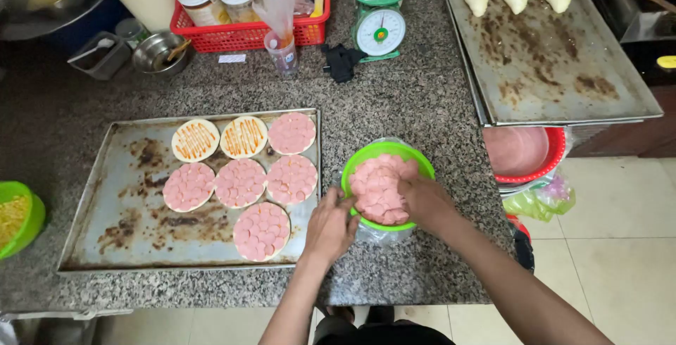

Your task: The person arranges slices of processed meat onto small round dough bases placed on a metal baking tray. The person picks up the meat slices from a green colander and places them in a circular pattern on the dough, which already has sauce applied.

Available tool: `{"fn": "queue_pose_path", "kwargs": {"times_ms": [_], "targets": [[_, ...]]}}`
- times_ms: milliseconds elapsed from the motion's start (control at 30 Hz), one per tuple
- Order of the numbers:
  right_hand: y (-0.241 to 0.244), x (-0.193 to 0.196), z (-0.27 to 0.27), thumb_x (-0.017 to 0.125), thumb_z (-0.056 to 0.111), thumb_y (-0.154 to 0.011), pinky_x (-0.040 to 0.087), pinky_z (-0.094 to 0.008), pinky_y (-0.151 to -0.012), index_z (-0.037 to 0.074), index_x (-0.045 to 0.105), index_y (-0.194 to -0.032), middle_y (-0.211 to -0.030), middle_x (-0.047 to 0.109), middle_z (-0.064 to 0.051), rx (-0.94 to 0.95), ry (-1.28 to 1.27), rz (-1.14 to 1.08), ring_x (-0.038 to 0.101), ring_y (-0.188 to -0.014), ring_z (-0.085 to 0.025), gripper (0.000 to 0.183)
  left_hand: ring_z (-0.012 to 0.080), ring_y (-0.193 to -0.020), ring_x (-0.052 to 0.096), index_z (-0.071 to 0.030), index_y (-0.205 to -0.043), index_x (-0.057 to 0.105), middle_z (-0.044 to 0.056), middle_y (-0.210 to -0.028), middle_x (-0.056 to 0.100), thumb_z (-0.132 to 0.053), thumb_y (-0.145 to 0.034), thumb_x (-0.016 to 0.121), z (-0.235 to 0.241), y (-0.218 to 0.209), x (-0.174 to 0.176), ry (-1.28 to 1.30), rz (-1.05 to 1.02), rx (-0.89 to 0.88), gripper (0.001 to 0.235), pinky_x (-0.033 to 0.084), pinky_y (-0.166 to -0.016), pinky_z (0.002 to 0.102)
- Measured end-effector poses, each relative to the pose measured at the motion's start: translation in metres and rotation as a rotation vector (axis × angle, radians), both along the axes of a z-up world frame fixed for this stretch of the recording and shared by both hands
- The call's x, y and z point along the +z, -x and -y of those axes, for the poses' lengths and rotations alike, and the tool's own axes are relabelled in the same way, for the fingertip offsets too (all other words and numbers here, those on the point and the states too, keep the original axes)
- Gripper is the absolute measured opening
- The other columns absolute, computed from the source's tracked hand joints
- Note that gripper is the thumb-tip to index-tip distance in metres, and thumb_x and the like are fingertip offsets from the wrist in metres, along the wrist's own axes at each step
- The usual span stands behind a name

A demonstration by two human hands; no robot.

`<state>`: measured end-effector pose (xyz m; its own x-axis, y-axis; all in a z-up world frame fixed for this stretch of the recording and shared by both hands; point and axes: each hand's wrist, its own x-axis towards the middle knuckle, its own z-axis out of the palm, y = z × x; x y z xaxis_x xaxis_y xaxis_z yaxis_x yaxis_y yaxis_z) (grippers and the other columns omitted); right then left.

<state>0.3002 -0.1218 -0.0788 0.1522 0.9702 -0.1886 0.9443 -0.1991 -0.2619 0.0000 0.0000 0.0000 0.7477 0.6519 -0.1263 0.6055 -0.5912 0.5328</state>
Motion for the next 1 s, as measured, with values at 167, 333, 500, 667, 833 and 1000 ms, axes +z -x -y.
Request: {"fn": "queue_pose_path", "kwargs": {"times_ms": [167,333,500,667,833,1000], "targets": [[0.018,0.061,0.004,0.078,0.027,-0.110,0.066,-0.067,-0.110,0.006,0.078,-0.152,-0.147,0.079,-0.027,-0.051,-0.084,-0.102,0.074,-0.138,-0.056,0.047,0.0476,-0.149,0.069,-0.021,-0.153,0.086,0.008,-0.158,0.060,-0.031,-0.108,0.083,0.004,0.000,0.000,-0.012,-0.022,0.015,0.046,0.062,-0.121,0.061],[0.007,0.048,0.011,0.077,0.030,-0.109,0.070,-0.057,-0.109,0.022,0.084,-0.146,-0.142,0.087,-0.012,-0.059,-0.120,-0.106,0.083,-0.137,-0.041,0.039,0.0496,-0.145,0.072,-0.020,-0.151,0.086,0.009,-0.155,0.060,-0.030,-0.107,0.084,0.008,-0.001,-0.002,-0.038,-0.022,0.015,0.045,0.062,-0.120,0.063],[0.026,0.106,0.015,0.086,0.035,-0.110,0.077,-0.053,-0.093,0.027,0.090,-0.146,-0.117,0.096,-0.021,-0.522,-0.165,-0.602,0.092,-0.119,-0.041,0.037,0.0467,-0.145,0.072,-0.024,-0.154,0.085,0.007,-0.154,0.061,-0.035,-0.108,0.083,0.005,-0.002,-0.004,-0.057,-0.057,0.008,0.048,0.063,-0.119,0.060],[0.021,0.086,0.001,0.081,0.010,-0.116,0.076,-0.062,-0.097,-0.007,0.071,-0.161,-0.112,0.062,-0.014,-0.861,-0.293,-1.460,0.088,-0.113,-0.048,0.049,0.0449,-0.144,0.073,-0.026,-0.152,0.086,0.006,-0.150,0.066,-0.038,-0.110,0.081,0.005,-0.002,0.008,-0.044,-0.039,0.022,0.045,0.062,-0.120,0.059],[0.034,0.135,0.000,0.077,0.027,-0.118,0.079,-0.053,-0.078,0.004,0.070,-0.126,-0.081,0.062,-0.001,-0.867,-0.160,-1.692,0.092,-0.084,-0.031,0.026,0.0453,-0.141,0.075,-0.021,-0.142,0.089,0.009,-0.146,0.073,-0.035,-0.112,0.078,0.001,-0.007,0.033,0.030,0.109,0.011,0.035,0.060,-0.122,0.058],[0.082,0.217,-0.021,0.075,0.057,-0.118,0.067,-0.038,-0.059,0.009,0.066,-0.110,-0.080,0.059,0.002,-0.777,-0.023,-1.970,0.068,-0.063,-0.014,0.050,0.0473,-0.137,0.077,-0.019,-0.142,0.089,0.013,-0.140,0.080,-0.034,-0.113,0.079,-0.004,-0.012,0.065,0.103,0.311,0.003,0.034,0.062,-0.120,0.058]]}}
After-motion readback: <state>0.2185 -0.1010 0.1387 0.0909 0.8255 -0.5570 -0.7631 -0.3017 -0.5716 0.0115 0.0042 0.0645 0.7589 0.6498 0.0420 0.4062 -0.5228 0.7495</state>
